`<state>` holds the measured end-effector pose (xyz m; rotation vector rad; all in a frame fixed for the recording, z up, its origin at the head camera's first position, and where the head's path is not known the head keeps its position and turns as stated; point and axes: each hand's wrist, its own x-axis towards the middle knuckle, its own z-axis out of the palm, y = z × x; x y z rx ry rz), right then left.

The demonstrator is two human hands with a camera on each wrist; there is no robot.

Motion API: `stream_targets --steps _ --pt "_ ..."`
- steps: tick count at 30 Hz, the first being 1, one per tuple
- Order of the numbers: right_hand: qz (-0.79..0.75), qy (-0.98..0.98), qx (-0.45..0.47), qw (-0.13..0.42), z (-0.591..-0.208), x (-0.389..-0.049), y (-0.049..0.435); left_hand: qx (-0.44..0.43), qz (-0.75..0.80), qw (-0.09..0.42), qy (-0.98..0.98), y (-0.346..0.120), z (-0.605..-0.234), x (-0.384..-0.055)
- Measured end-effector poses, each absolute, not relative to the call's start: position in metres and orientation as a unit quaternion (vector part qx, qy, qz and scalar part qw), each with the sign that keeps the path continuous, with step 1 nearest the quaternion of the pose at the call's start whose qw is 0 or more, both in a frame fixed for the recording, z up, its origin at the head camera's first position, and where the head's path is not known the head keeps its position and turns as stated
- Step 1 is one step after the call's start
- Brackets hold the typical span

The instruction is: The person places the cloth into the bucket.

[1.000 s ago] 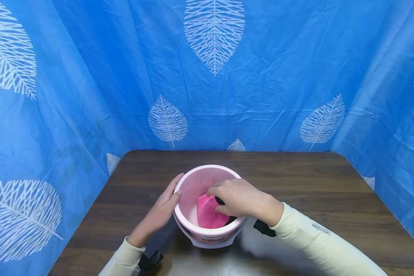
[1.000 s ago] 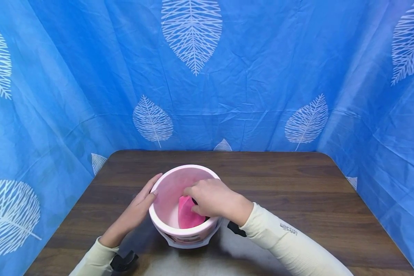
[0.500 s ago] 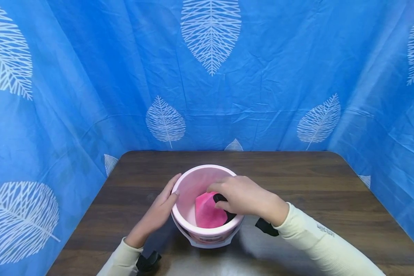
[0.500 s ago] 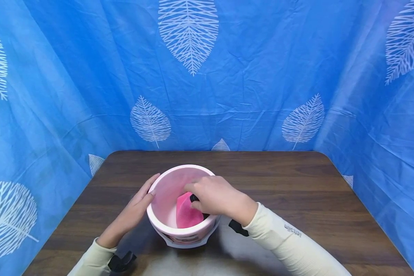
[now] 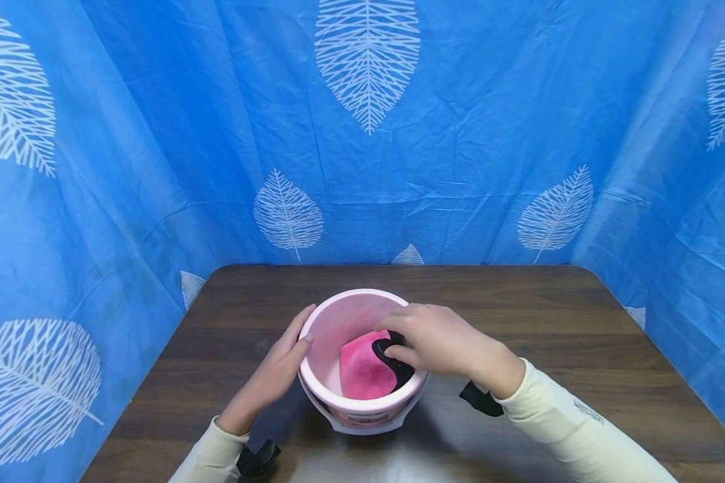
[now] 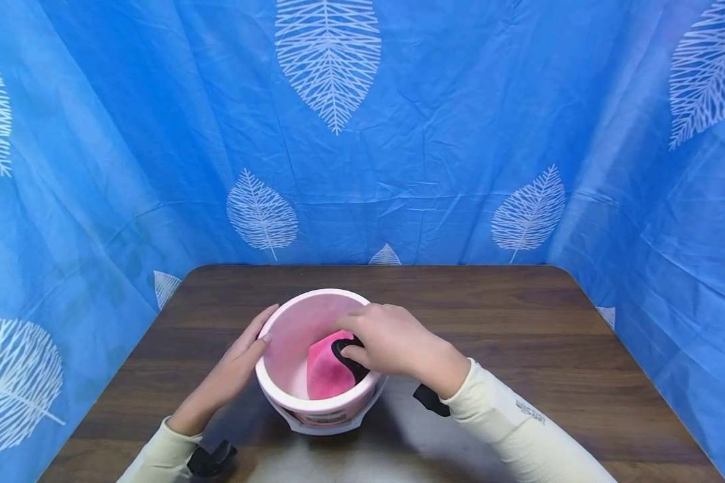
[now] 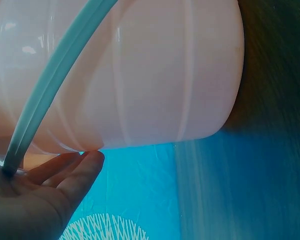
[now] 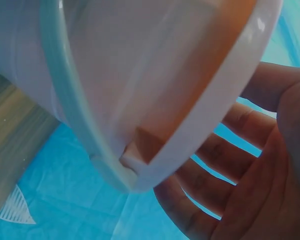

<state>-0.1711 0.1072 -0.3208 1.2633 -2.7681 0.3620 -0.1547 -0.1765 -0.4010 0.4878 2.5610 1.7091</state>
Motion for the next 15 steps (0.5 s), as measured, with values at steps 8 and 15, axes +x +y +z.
stream_targets --steps 8,15 --pt "0.132 -0.901 0.409 0.069 -0.319 -0.171 0.12 0.158 0.551 0.013 0.819 -0.176 -0.403 -0.155" --pt "0.132 -0.912 0.382 0.063 -0.316 -0.17 0.13 0.161 0.552 0.01 0.818 -0.176 -0.401 -0.154"
